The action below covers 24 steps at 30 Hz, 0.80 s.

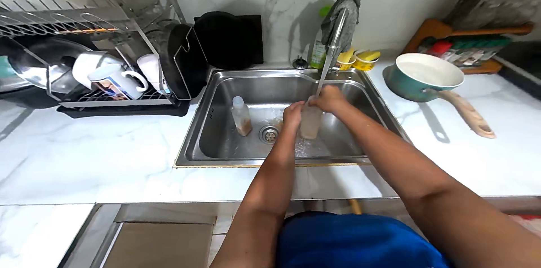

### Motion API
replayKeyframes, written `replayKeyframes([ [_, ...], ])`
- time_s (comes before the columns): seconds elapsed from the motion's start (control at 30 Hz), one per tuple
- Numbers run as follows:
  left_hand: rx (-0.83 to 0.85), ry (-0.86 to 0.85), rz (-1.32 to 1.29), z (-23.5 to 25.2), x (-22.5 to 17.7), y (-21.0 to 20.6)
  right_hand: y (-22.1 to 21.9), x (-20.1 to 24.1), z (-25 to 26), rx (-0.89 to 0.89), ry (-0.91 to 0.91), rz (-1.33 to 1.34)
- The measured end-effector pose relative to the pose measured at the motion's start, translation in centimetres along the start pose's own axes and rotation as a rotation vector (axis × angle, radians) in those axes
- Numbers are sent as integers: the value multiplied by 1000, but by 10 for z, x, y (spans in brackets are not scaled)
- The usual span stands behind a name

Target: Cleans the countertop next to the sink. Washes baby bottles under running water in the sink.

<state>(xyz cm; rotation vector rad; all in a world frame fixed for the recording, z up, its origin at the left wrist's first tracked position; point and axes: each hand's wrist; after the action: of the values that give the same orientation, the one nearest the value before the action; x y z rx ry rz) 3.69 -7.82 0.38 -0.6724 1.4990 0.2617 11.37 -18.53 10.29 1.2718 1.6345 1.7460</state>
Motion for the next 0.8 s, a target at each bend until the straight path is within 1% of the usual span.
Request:
replayKeyframes([
  [0.07, -1, 33, -39, -5, -3, -4, 20, 5, -12, -46, -25, 32],
  [0.1, 6, 33, -50, -5, -3, -5, 18, 5, -12, -48, -22, 15],
  [0.2, 88, -14, -40, -2, -1, -4, -13, -5, 3, 16, 19, -29],
  [0.3, 142, -106, -113, 1, 5, -4, 14, 3, -5, -24, 16, -19],
  [0.33, 145, -107, -121, 2, 7, -6, 20, 3, -9, -42, 19, -7],
  [0.37, 140, -96, -120, 3, 7, -7, 18, 2, -9, -39, 26, 0],
  [0.47, 145, -42, -94, 1, 5, -9, -19, -12, 8, 61, 27, 1],
  [0.5, 159, -46, -90, 2, 5, -8, -21, -15, 12, 68, 33, -1],
  [0.6, 221, -66, -132, -3, -2, -9, 9, -6, 1, 24, 36, -24],
  [0.63, 232, -67, -141, -1, -1, -9, 11, -3, -1, 16, 33, -37],
  [0.73, 231, -15, -60, 6, 12, -9, -16, -10, 8, 74, 71, -105],
  [0.8, 279, -12, -68, 7, 11, -5, -20, -15, 15, 65, 78, -69],
])
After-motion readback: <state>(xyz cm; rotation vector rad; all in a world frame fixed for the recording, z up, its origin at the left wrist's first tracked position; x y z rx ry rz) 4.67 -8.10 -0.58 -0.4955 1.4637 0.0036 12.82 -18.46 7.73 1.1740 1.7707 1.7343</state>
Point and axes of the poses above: each hand's wrist, its own z-axis towards the middle knuckle, its own y-axis out of the back of the hand, x = y × z, and after that the axes turned 11 degrees about -z, right-handed
